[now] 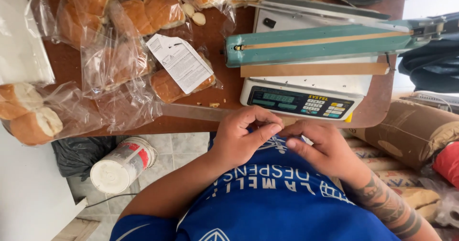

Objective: The person repairs a teal-colored bag sealing machine on a wooden table. They use a yellow screwdriver to tighten screws on the machine's hinge and body. The person also handles a plastic bag and a small metal pin, attempting to insert the pin into the machine's mechanism.

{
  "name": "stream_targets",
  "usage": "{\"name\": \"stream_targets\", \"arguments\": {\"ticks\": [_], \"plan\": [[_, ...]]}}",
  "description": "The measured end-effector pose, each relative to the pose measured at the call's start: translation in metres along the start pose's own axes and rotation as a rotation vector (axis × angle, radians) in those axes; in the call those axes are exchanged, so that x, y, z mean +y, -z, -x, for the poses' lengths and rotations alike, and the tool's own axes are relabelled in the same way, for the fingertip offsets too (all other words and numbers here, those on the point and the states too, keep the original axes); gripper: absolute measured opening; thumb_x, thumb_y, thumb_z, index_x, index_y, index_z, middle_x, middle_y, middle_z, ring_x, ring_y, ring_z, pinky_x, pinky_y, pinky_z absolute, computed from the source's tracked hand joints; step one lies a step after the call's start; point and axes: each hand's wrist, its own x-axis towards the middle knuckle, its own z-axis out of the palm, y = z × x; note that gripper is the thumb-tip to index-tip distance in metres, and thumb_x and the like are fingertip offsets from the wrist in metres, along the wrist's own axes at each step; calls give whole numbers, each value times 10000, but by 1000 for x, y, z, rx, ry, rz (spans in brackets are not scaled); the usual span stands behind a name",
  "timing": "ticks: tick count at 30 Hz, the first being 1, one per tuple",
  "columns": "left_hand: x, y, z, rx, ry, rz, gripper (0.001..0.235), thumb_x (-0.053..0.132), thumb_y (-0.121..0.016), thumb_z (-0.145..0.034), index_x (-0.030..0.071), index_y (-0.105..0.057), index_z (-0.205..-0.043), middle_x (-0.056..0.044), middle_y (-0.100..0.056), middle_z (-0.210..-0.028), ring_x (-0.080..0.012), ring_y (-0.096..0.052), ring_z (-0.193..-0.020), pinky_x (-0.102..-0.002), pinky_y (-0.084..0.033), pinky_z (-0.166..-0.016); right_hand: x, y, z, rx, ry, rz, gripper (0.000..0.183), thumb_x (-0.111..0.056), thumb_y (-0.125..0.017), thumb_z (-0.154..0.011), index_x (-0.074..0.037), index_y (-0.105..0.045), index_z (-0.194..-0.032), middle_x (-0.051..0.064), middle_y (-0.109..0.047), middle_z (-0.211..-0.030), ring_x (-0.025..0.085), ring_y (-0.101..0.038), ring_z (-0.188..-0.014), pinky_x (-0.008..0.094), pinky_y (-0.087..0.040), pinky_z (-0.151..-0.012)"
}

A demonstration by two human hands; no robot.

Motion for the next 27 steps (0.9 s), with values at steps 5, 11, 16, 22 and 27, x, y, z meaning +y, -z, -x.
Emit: {"name": "stream_targets", "arguments": {"ticks": [5, 11, 16, 22, 27], "plan": [[4, 0, -1, -60, -79, 25, 77, 74, -774, -912, 40, -759, -979, -70, -723, -826, -148, -641, -725, -272, -548, -637, -28, 1, 5, 127, -165, -48, 222, -270, -653, -941, -111, -801, -991, 32, -636, -489, 182, -598, -452, 326, -563, -522], [-7, 5, 9, -138, -37, 61, 78, 67, -769, -914, 39, -763, -987, -64, -725, -823, -144, -641, -721, -264, -541, -641, -32, -6, 13, 161, -242, 10, 176, -257, -700, -905, -127, -809, -954, 35, -631, -441, 198, -629, -417, 306, -548, -475], [-32, 7, 10, -201, 13, 51, 186, 149, -804, -896, 62, -760, -1054, -60, -744, -894, -151, -659, -730, -271, -532, -642, -36, -3, 25, 195, -403, -62, 165, -208, -711, -891, -76, -808, -872, 52, -619, -400, 169, -568, -367, 301, -514, -426], [-94, 23, -31, -230, 13, -509, 203, 206, -666, -996, 58, -752, -1104, -102, -740, -1003, -244, -703, -833, -360, -567, -691, -22, 16, 53, 320, -648, 9, 167, -174, -682, -932, -49, -783, -887, 60, -645, -503, 142, -571, -432, 285, -471, -453], [-150, 2, -76, -258, -219, -938, 119, 133, -669, -955, 114, -786, -967, -38, -721, -947, -260, -693, -811, -408, -562, -589, -11, 24, 61, 369, -767, 135, 215, -202, -629, -994, -60, -774, -925, 24, -665, -587, 111, -560, -524, 260, -454, -549]]}}
